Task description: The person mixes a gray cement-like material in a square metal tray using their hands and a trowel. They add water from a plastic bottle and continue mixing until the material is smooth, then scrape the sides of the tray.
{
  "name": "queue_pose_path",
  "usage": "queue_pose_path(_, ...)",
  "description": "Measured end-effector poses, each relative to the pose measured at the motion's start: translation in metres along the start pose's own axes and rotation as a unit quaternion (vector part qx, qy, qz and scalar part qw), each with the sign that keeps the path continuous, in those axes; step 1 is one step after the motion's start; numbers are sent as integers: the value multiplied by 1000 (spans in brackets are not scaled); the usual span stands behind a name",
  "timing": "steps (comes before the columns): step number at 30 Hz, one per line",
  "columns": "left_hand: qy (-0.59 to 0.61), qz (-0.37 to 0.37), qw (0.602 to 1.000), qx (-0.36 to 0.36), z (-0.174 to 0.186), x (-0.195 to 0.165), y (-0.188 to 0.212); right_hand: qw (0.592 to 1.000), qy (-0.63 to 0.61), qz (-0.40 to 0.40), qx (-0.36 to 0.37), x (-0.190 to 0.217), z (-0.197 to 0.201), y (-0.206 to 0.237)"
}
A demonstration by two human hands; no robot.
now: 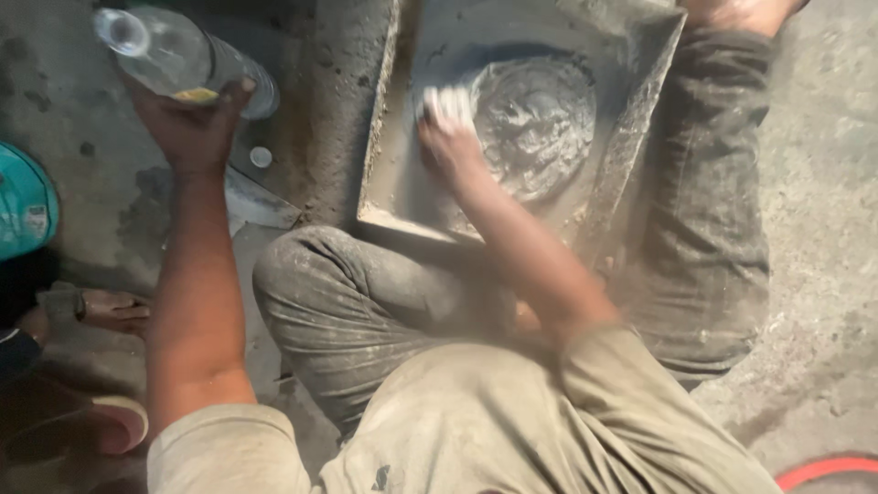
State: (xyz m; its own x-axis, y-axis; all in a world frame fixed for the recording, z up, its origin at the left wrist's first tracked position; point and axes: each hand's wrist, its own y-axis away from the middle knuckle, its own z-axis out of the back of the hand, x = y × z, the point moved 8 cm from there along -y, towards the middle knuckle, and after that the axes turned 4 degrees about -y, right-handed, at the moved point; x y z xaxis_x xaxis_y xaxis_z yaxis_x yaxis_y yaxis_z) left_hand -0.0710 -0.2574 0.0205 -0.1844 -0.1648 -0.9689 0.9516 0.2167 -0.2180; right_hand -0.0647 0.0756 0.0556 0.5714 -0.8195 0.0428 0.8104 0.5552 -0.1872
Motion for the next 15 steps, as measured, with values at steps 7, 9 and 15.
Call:
queue_pose_path(7, -100, 142, 983, -53, 14, -1, 61, 985, -77, 35, 148, -33, 42, 102)
queue_pose_path(9, -412, 88, 902, 99, -5, -7, 81, 962, -43, 96, 253, -14, 28, 116)
queue_pose_path(15, -515, -33, 827, 224, -42, -2, 88, 921, 338, 108, 163, -7, -24, 18)
